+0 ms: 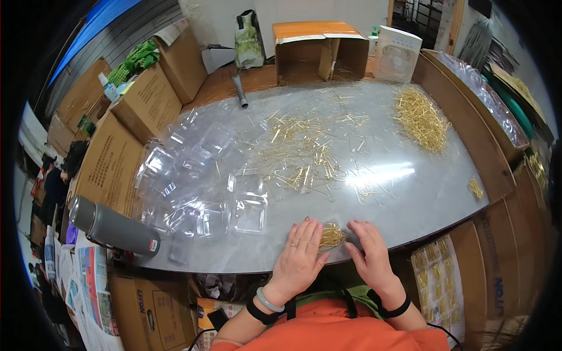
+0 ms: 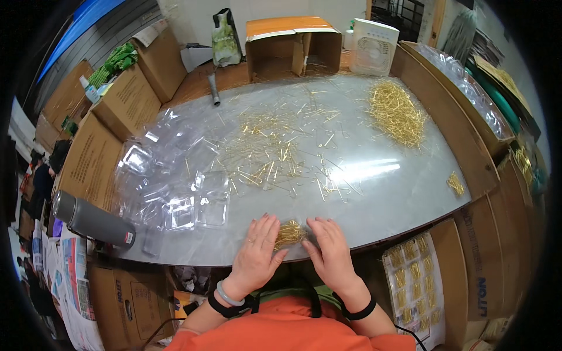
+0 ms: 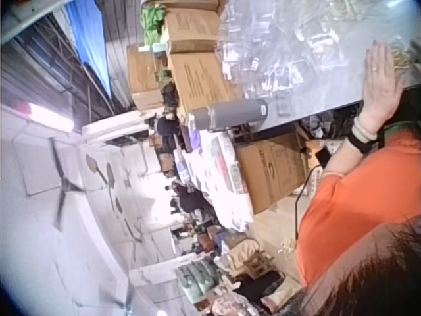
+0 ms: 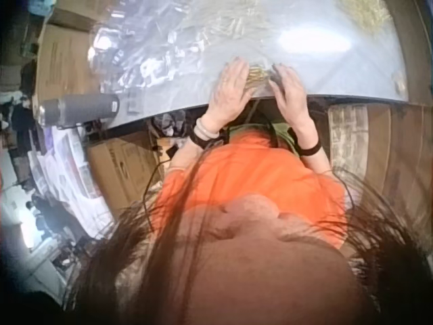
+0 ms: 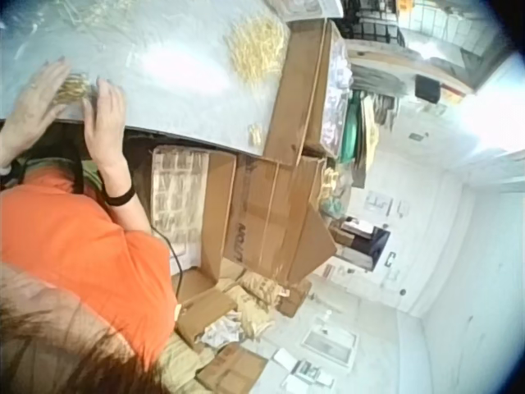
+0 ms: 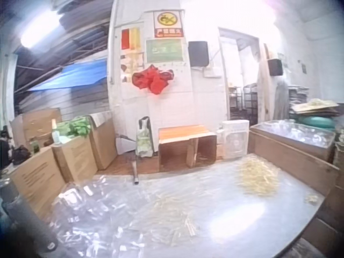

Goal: The recorder is sorting and counting small gold-colored metal pins at a workshop table.

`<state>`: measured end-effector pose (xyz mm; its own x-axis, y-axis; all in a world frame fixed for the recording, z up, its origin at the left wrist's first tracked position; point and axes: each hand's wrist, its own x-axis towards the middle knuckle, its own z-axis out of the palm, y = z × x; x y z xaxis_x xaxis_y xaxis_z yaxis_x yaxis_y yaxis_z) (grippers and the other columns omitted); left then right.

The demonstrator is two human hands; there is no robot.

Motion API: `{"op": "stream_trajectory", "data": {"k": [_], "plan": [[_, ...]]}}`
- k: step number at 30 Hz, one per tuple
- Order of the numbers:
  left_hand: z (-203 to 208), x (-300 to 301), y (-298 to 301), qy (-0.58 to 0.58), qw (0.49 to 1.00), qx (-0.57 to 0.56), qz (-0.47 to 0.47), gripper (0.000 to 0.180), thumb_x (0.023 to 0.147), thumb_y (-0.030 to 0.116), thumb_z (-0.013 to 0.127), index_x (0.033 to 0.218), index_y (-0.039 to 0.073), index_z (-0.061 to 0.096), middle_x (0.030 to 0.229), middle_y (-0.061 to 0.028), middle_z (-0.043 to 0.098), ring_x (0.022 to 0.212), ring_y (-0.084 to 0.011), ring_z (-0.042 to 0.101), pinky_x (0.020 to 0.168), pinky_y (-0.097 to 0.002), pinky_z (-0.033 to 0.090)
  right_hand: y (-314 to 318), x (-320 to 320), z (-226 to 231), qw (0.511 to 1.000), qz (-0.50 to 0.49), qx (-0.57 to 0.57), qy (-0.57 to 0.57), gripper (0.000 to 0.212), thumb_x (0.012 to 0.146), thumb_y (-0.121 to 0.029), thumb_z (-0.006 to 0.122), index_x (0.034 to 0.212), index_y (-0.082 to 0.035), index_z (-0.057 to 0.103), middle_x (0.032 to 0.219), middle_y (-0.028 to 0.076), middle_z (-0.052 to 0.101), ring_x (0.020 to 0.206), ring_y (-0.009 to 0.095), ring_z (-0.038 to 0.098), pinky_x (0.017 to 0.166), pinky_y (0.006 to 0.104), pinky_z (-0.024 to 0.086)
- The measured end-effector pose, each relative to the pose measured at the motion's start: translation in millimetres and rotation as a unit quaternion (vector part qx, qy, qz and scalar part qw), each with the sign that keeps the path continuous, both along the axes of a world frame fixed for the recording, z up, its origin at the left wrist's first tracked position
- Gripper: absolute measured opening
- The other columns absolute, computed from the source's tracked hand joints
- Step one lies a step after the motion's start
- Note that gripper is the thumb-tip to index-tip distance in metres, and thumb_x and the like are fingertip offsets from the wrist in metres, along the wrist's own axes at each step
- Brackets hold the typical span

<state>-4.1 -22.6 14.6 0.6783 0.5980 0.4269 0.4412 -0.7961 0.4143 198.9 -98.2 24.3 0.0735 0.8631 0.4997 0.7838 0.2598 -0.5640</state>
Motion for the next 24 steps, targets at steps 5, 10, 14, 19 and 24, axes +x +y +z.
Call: {"op": "stream_trajectory", "data": {"k": [5, 10, 14, 19, 24], "plan": [[1.7, 0.9, -3.3, 0.016, 1.0, 0.022, 0.011, 0.063, 0.096, 0.02, 0.067, 0.149, -0.005, 0.043, 0.151, -0.0236, 0.048, 0.142, -0.0424, 0.045, 0.12, -0.0556, 0.033, 7.2, -3.6, -4.3, 0.997, -0.023, 0.004, 0.075, 0.035, 0.09, -0.003, 0.072, 0.125, -0.003, 0.064, 0.105, 0.014, 0.072, 0.099, 0.034, 0.067, 0.091, 0.044, 0.051], [0.7, 1.7, -3.3, 0.029, 0.999, 0.028, 0.021, 0.061, 0.096, 0.02, 0.066, 0.147, -0.005, 0.046, 0.15, -0.0228, 0.047, 0.142, -0.0421, 0.044, 0.12, -0.0549, 0.033, 21.6, 5.9, 0.3, 0.995, 0.015, -0.027, 0.095, 0.031, 0.09, -0.003, 0.072, 0.121, -0.003, 0.067, 0.102, 0.013, 0.073, 0.095, 0.032, 0.067, 0.085, 0.0415, 0.052], [1.8, 3.5, -4.5, 0.033, 0.999, 0.028, 0.024, 0.06, 0.096, 0.02, 0.065, 0.147, -0.004, 0.046, 0.15, -0.0225, 0.046, 0.141, -0.0419, 0.044, 0.12, -0.0547, 0.033, 24.6, 19.4, 2.5, 0.967, 0.039, -0.122, 0.221, 0.03, 0.09, -0.002, 0.071, 0.12, -0.002, 0.067, 0.1, 0.015, 0.072, 0.095, 0.029, 0.069, 0.084, 0.0381, 0.055], [2.2, 1.6, -5.2, 0.033, 0.999, 0.022, 0.024, 0.061, 0.095, 0.02, 0.065, 0.148, -0.004, 0.046, 0.15, -0.0228, 0.044, 0.141, -0.0426, 0.044, 0.12, -0.0549, 0.033, 27.4, 17.6, 10.7, 0.952, 0.016, -0.163, 0.258, 0.025, 0.089, -0.002, 0.07, 0.114, 0.001, 0.068, 0.098, 0.017, 0.071, 0.089, 0.025, 0.072, 0.08, 0.0346, 0.057], [4.5, -0.2, -3.7, 0.022, 1.0, -0.002, 0.012, 0.066, 0.095, 0.024, 0.067, 0.149, -0.005, 0.042, 0.15, -0.0228, 0.044, 0.141, -0.0429, 0.043, 0.12, -0.0552, 0.032, 19.6, 0.8, 15.9, 0.966, -0.068, -0.119, 0.22, 0.022, 0.087, -0.002, 0.069, 0.108, 0.002, 0.069, 0.097, 0.016, 0.072, 0.081, 0.026, 0.071, 0.075, 0.0354, 0.057]]}}
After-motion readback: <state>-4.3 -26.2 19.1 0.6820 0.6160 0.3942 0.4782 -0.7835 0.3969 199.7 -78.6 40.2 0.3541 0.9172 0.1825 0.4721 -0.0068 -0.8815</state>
